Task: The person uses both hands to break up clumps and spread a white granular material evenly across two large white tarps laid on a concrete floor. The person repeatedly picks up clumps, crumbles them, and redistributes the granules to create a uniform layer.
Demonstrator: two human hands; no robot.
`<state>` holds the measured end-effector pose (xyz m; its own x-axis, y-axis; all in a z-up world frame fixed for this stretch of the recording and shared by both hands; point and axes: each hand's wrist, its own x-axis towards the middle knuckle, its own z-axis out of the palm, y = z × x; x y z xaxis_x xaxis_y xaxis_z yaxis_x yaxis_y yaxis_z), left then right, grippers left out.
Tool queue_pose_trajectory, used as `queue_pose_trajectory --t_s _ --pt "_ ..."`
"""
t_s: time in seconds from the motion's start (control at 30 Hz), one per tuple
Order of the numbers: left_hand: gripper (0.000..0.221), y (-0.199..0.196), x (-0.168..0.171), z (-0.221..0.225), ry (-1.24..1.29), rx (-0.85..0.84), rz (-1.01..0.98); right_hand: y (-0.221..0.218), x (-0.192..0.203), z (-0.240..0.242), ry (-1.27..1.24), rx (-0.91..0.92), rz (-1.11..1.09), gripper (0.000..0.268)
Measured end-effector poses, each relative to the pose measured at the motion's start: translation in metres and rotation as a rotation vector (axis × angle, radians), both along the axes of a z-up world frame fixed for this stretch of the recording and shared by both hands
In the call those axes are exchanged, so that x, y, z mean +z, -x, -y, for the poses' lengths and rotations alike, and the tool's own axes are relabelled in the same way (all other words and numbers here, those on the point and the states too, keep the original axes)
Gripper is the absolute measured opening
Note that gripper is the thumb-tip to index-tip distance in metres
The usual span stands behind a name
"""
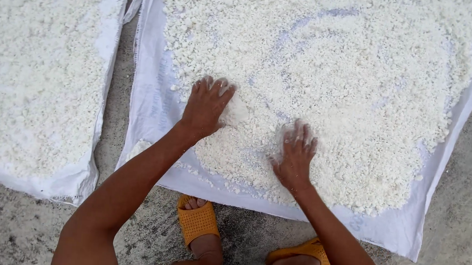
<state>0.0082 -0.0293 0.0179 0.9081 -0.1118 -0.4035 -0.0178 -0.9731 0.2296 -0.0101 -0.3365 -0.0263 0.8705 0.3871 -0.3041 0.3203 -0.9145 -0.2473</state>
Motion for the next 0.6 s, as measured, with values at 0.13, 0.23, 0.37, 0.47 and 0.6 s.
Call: queue_pose_trajectory --t_s 0.13,0.23,0.37,0.47,0.6 --pt "0.089 0.001 -0.027 -0.012 -0.036 -0.074 0.088 0.053 0.008 -0.05 -0.07 0.434 -0.057 0.076" --pt "0.075 0.009 -0.038 -0.025 0.049 -0.033 0.165 0.048 0.02 -0.086 -0.073 0.618 -0.174 0.069" --pt "0.055 0.009 0.021 -0.054 0.29 0.358 0.206 -0.014 0.005 -0.126 0.117 0.633 -0.209 0.07" --pt "0.061 0.018 0.061 -0.071 0.434 0.606 0.242 -0.062 0.026 -0.158 0.167 0.404 -0.142 0.073" --pt "0.06 0.035 0.082 -0.079 0.486 0.764 0.321 -0.058 0.115 -0.201 0.057 0.352 -0.208 0.066"
